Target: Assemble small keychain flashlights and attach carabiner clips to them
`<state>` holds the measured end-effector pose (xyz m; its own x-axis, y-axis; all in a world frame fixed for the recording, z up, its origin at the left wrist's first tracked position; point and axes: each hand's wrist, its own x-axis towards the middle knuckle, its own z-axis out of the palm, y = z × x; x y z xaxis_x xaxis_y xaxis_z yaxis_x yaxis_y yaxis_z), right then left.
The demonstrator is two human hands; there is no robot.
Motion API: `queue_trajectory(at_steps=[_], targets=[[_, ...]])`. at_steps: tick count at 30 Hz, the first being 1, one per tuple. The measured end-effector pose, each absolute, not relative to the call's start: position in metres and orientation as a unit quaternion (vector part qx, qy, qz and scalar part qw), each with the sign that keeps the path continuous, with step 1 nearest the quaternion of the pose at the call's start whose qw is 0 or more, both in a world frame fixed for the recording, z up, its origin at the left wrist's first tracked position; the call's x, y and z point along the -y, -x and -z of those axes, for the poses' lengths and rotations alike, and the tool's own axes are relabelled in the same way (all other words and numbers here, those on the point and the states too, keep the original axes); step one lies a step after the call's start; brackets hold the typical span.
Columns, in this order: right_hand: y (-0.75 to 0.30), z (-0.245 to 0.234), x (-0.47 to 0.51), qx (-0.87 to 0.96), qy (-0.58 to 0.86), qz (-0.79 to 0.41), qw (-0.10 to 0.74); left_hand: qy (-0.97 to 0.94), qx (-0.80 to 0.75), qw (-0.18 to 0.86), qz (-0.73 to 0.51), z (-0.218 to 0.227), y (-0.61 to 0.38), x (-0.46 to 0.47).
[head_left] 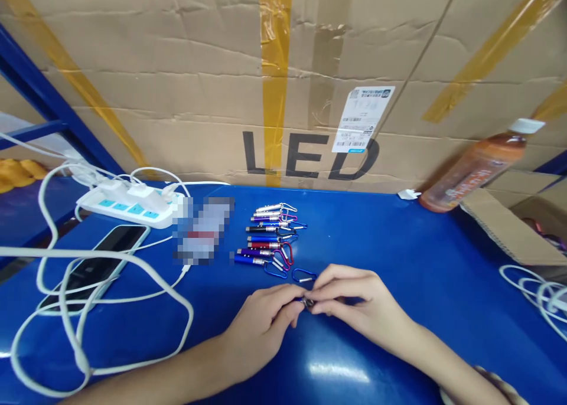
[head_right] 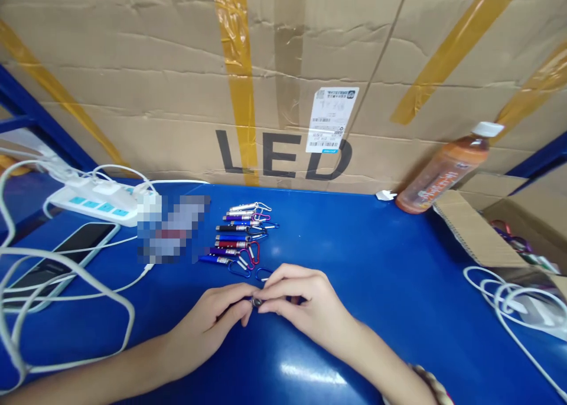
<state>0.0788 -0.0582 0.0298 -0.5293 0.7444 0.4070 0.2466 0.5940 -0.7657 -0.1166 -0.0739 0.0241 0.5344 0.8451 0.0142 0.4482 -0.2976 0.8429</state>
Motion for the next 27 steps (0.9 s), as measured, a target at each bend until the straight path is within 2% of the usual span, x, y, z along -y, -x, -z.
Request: queue_trajectory(at_steps=[5, 11, 17, 27], targets=[[-0.0748, -0.0349, 0.0575, 0.785, 0.321, -0.398, 0.351, -0.772, -0.415, 0.427, -0.225, -0.0245, 0.1173, 0.0749], [-0.0775, -0.0285, 0.0543, 0.762, 0.299, -0.440, 0.369, -0.786, -0.393, 0.428, -0.213, -0.0255, 0.1206, 0.0765], [-0.0796, -0.0260, 0.0539, 0.773, 0.267, -0.438, 0.373, -0.777, -0.386, 0.445, -0.222, -0.0227, 0.1216, 0.0787], [-0.0720, -0.0274, 0.0586, 0.773, 0.337, -0.346, 0.411, -0.757, -0.432, 0.417, -0.256, -0.0220, 0.1183, 0.0729]])
